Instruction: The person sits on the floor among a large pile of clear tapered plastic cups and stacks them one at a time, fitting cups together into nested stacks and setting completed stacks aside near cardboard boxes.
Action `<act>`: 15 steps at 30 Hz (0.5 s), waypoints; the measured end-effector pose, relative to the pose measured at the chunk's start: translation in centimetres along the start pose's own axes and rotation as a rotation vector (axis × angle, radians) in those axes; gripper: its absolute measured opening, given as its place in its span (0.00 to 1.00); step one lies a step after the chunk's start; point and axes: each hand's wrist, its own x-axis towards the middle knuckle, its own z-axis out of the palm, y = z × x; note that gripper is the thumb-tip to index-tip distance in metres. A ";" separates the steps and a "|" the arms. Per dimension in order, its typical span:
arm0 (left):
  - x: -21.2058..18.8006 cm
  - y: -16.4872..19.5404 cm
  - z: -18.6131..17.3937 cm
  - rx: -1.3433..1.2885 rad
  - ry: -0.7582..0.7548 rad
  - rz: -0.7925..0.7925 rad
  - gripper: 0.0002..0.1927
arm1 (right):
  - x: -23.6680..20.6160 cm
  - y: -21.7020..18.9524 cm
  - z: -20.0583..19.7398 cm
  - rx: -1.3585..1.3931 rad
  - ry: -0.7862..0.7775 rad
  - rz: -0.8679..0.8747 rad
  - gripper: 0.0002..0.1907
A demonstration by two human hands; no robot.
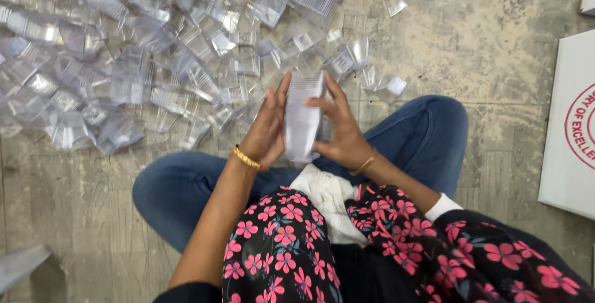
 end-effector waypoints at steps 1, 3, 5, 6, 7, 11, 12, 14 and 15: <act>0.1 0.1 -0.2 0.015 0.064 -0.052 0.43 | -0.1 1.6 -0.5 -0.126 0.087 0.064 0.40; 0.5 0.5 -0.8 0.053 0.160 -0.063 0.42 | 0.0 5.6 -3.6 -0.379 0.257 0.189 0.39; 0.9 1.0 -1.5 0.088 0.227 0.015 0.41 | 0.5 10.3 -8.0 0.809 0.766 0.608 0.41; 0.8 1.1 -1.8 0.100 0.252 0.008 0.39 | 0.9 12.9 -10.9 0.771 0.807 0.618 0.42; 0.8 1.2 -2.0 0.114 0.277 0.003 0.38 | 1.4 15.7 -13.8 0.732 0.847 0.625 0.42; 1.1 1.1 -1.7 0.142 0.250 -0.092 0.33 | 2.8 26.3 -21.6 0.129 0.811 1.287 0.39; 1.4 1.0 -1.5 0.156 0.260 -0.119 0.32 | 3.5 28.6 -23.0 0.182 0.842 1.180 0.37; 2.0 1.1 -1.3 0.188 0.277 -0.171 0.29 | 5.8 32.0 -25.1 0.289 0.900 0.961 0.34; 2.4 1.3 -1.2 0.208 0.301 -0.175 0.27 | 7.3 32.9 -25.5 0.370 0.996 0.958 0.34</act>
